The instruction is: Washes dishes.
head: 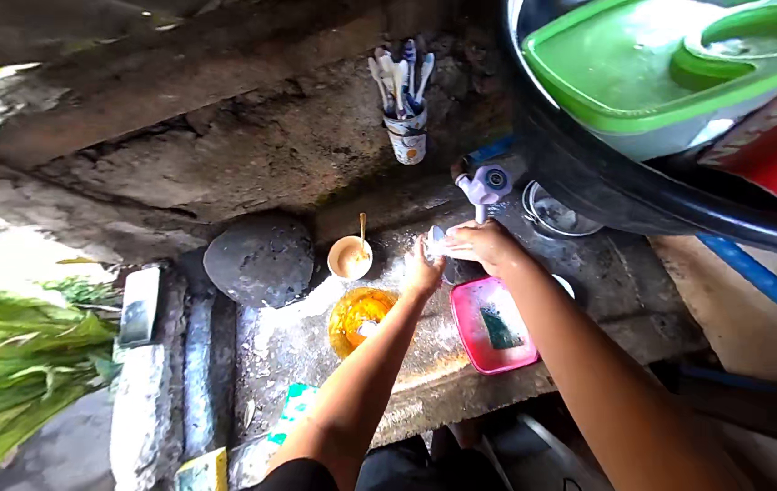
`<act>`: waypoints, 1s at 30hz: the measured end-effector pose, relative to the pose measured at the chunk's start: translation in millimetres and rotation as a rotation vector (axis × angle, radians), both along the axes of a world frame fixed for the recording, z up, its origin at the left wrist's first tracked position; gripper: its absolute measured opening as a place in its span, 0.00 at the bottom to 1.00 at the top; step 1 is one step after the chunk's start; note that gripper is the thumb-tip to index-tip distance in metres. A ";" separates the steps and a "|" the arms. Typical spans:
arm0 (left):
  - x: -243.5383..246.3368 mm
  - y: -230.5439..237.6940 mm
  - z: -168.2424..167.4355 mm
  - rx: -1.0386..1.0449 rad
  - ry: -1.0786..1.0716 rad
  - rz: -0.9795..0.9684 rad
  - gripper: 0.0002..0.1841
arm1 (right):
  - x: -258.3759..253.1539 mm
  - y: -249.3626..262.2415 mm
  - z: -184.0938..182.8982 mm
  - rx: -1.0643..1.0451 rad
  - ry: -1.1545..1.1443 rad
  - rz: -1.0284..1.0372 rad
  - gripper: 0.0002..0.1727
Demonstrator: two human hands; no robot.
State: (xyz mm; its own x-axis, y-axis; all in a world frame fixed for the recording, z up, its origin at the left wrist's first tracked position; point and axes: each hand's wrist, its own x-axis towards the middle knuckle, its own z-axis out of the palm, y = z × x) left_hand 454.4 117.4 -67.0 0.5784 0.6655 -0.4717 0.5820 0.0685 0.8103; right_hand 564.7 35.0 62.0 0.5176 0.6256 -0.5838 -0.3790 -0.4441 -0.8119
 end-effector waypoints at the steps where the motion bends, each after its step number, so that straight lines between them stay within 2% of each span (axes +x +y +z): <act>1: 2.3 1.2 6.4 0.133 0.052 -0.088 0.38 | 1.0 -0.5 6.3 0.006 0.007 -0.003 0.16; 2: 4.7 1.9 13.0 0.230 0.081 -0.155 0.36 | 3.0 -0.6 11.3 0.010 0.013 -0.005 0.17; 4: 7.1 3.0 20.1 0.272 0.109 -0.204 0.33 | 6.3 0.0 18.3 0.011 -0.005 -0.001 0.17; 5: 6.5 3.4 19.1 0.222 0.093 -0.172 0.33 | 6.9 0.7 21.7 0.012 -0.022 0.004 0.16; 7: 2.0 0.7 16.1 -0.043 -0.027 0.024 0.32 | 6.4 1.1 25.8 0.005 -0.062 -0.005 0.15; 10: 0.1 -2.0 5.1 -0.356 -0.164 0.309 0.31 | 8.8 5.5 29.6 -0.028 -0.123 -0.023 0.19; 13: -2.1 -3.5 -0.3 -0.391 -0.159 0.394 0.24 | 8.7 19.1 39.8 -0.109 -0.156 -0.018 0.23; 16: -0.5 -6.7 -0.6 -0.356 -0.150 0.372 0.21 | 10.9 24.1 38.6 -0.248 -0.207 0.050 0.22; 20: 3.2 -16.2 15.4 -0.342 -0.232 0.290 0.24 | 10.9 24.6 38.2 -0.297 -0.237 0.088 0.22; 23: 4.7 -29.8 39.4 -0.437 -0.384 0.267 0.36 | 10.7 15.9 39.5 -0.258 -0.257 0.120 0.23; 25: 7.3 -34.9 56.4 -0.501 -0.448 0.275 0.37 | 11.9 2.5 45.0 -0.175 -0.523 0.117 0.24; 27: 8.0 -38.1 71.6 -0.578 -0.479 0.302 0.35 | 5.5 -14.7 66.6 -0.059 -0.898 0.074 0.31; 28: 6.9 -39.0 75.6 -0.614 -0.499 0.305 0.34 | 3.7 -23.2 80.5 -0.017 -1.070 0.140 0.37; 29: 3.9 -38.9 77.3 -0.639 -0.515 0.295 0.34 | 2.4 -28.9 92.8 0.017 -1.219 0.256 0.38; 30: 0.2 -39.4 78.8 -0.645 -0.526 0.293 0.33 | 2.0 -31.6 100.8 0.036 -1.350 0.376 0.34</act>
